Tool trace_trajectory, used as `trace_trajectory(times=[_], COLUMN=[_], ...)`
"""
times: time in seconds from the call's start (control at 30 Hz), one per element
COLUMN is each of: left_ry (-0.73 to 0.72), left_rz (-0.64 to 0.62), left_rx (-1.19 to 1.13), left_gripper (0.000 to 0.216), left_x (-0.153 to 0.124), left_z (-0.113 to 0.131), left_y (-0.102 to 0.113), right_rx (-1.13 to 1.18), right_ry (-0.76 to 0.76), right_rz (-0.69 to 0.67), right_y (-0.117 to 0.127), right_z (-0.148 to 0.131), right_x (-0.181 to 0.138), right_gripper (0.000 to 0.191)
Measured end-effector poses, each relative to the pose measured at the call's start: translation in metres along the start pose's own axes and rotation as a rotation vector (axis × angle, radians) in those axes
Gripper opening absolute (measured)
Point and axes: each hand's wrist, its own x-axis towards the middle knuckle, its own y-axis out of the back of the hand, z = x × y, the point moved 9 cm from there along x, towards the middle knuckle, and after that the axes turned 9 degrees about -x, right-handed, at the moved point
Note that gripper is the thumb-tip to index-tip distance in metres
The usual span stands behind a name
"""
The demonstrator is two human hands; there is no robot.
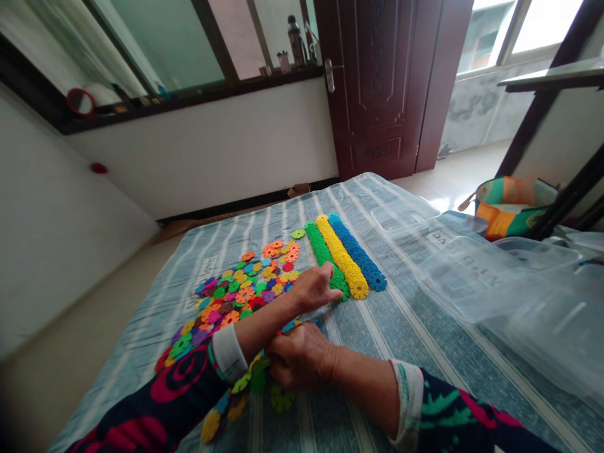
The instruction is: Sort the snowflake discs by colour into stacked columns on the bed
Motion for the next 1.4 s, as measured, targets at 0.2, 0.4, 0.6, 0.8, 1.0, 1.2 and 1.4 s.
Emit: trace_trajectory(times=[0.2, 0.4, 0.6, 0.8, 1.0, 1.2, 1.4], left_ry=[-0.045, -0.043, -0.038, 0.090, 0.086, 0.021, 0.050], left_rz=[-0.003, 0.068, 0.272, 0.313, 0.234, 0.294, 0.330], left_rx=[0.032, -0.031, -0.236, -0.146, -0.038, -0.106, -0.083], left_gripper=[0.031, 0.028, 0.019, 0.014, 0.029, 0.045, 0.014], left_x=[0.003, 0.003, -0.034, -0.123, -0.187, -0.186, -0.167], left_z=[0.005, -0.001, -0.048, -0.134, -0.141, -0.116, -0.113], left_y=[-0.003, 0.000, 0.054, 0.082, 0.042, 0.019, 0.019], right_rx=[0.017, 0.051, 0.185, 0.315, 0.480, 0.498, 0.479], right_ry=[0.031, 0.005, -0.097, -0.415, -0.611, -0.656, -0.665], right_rz=[0.056, 0.071, 0.103, 0.203, 0.177, 0.171, 0.170], right_y=[0.000, 0.005, 0.022, 0.033, 0.021, 0.021, 0.021], right_z=[0.000, 0.000, 0.006, 0.044, 0.066, 0.068, 0.071], right_x=[-0.001, -0.002, -0.003, -0.010, -0.022, -0.026, -0.026], right_gripper=[0.004, 0.003, 0.012, 0.017, 0.021, 0.022, 0.024])
